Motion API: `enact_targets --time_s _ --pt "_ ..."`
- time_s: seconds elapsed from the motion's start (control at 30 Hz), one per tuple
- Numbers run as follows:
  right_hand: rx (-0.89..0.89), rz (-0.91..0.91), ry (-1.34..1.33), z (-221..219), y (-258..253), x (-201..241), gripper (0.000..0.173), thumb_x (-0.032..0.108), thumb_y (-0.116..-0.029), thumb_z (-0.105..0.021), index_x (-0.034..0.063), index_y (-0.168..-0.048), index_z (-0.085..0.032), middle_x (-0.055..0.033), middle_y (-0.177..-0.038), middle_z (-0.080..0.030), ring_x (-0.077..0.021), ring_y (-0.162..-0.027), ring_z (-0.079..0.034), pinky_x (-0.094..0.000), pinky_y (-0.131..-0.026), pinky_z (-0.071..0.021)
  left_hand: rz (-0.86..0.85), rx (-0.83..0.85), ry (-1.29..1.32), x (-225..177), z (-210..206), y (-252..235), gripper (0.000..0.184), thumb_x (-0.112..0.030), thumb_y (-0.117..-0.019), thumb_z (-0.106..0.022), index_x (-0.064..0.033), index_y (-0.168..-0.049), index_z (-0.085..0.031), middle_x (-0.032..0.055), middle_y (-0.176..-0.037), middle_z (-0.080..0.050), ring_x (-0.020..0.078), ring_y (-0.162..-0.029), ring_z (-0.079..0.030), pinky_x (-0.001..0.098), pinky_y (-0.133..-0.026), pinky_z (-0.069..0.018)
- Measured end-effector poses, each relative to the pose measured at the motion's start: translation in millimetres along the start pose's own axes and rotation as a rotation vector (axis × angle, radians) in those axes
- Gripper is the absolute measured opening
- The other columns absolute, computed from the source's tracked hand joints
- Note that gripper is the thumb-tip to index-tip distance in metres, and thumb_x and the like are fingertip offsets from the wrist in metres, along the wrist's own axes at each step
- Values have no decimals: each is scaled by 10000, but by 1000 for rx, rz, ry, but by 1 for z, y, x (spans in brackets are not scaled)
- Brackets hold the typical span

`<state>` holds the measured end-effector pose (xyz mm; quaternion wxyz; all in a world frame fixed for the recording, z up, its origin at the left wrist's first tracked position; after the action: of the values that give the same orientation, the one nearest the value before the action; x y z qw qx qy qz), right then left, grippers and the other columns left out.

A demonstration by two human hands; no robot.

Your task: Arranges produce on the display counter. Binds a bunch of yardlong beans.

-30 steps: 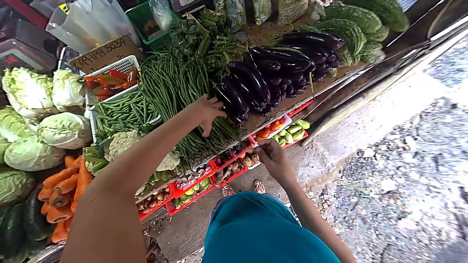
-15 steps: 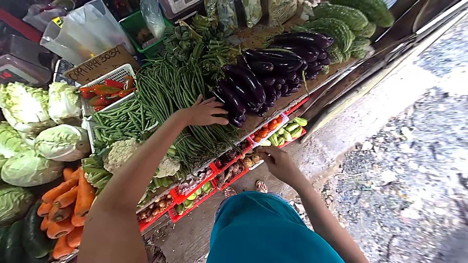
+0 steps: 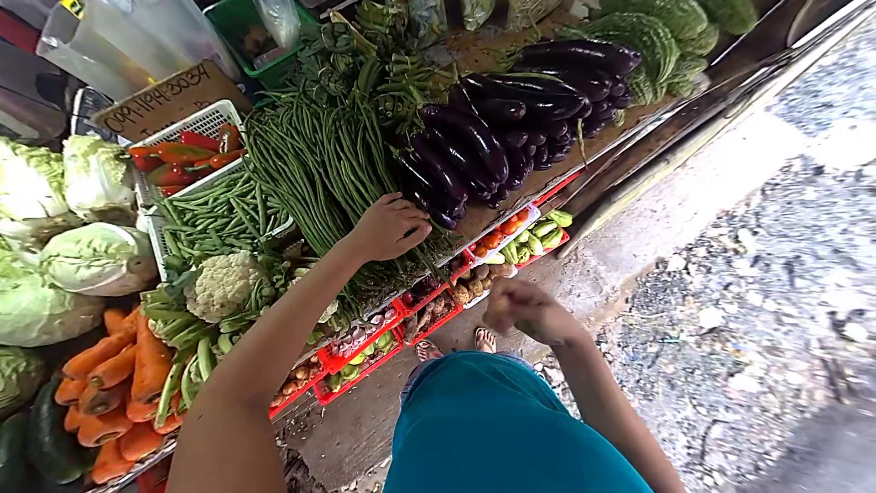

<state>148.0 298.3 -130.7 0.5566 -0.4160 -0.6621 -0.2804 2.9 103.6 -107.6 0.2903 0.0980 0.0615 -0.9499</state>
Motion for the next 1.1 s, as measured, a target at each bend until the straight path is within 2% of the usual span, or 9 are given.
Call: enact_targets --time_s 0.1,0.2,0.3,0.53,0.63,0.73,0.83,0.93,1.1 --pt "-211 -291 373 7 -4 -24 242 93 -1055 -427 -9 -1130 -634 -34 -749 -590 -113 -625 -563 -298 -642 -513 -4 0 -8 -2 -2 3 494 -417 -1094 -349 -171 -1213 -760 18 -1363 -677 256 -1342 -572 570 -1210 -275" --pt "-618 -314 -705 11 6 -28 286 81 -1011 -293 94 -912 -561 97 -565 -417 31 -413 -326 -116 -413 -313 -19 27 -21 -2 -3 6 482 -398 -1088 -338 -196 -1265 -737 0 -1403 -651 266 -1383 -531 577 -1220 -244" --pt "-801 -445 -808 20 28 -36 275 147 -1092 -335 105 -918 -545 101 -558 -359 15 -405 -277 -135 -391 -261 -4 36 -34 -3 -5 7 489 -390 -1088 -319 -202 -1275 -729 1 -1408 -646 271 -1389 -521 580 -1220 -233" --pt "-680 -253 -892 -6 8 -46 276 128 -1106 -256 90 -1040 -521 40 -658 -484 -42 -512 -468 -176 -527 -450 -129 142 80 -54 7 -10 377 -301 -985 -529 -48 -1172 -737 57 -1439 -611 268 -1470 -423 598 -1264 -129" --pt "-634 -160 -905 -2 -9 -40 292 122 -1092 -242 115 -985 -515 46 -638 -478 -36 -505 -461 -169 -526 -440 -226 128 -8 -83 3 -11 599 -514 -934 -618 -147 -1408 -623 57 -1490 -560 271 -1491 -386 618 -1257 -121" --pt "-608 -126 -978 1 -22 -36 332 166 -1107 -269 97 -970 -564 35 -645 -512 -32 -510 -492 -157 -527 -461 -295 84 40 -101 -2 -10 463 -478 -970 -614 -221 -1350 -674 56 -1433 -599 286 -1473 -407 636 -1250 -133" --pt "-622 -143 -924 3 -27 -35 337 187 -1111 -282 94 -1001 -587 35 -661 -526 -37 -524 -503 -168 -538 -473 -337 55 85 -107 -9 -9 272 -332 -1048 -539 -213 -1116 -774 15 -1204 -712 247 -1362 -535 642 -1243 -155" --pt "-611 -114 -660 3 -24 -27 318 162 -1112 -256 125 -1040 -564 30 -724 -548 -60 -607 -547 -204 -623 -508 -280 -45 86 -104 -11 -10 274 -264 -1049 -522 -168 -1033 -777 -8 -955 -737 169 -1044 -685 609 -1207 -224" --pt "-607 -160 -195 3 -10 -31 224 138 -1108 -330 96 -1051 -542 51 -696 -516 -51 -567 -512 -204 -561 -475 -162 -200 257 -90 6 -11 279 -243 -1057 -533 -118 -1058 -784 6 -1019 -772 145 -1040 -713 571 -1189 -293"
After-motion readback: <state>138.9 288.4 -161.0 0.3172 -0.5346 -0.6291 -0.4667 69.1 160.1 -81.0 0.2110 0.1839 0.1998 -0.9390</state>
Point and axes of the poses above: each hand's wrist, its own y-axis away from the middle knuckle, its own z-axis out of the back of the hand, x = y × z, the point moved 8 cm from there along -y, towards the middle knuckle
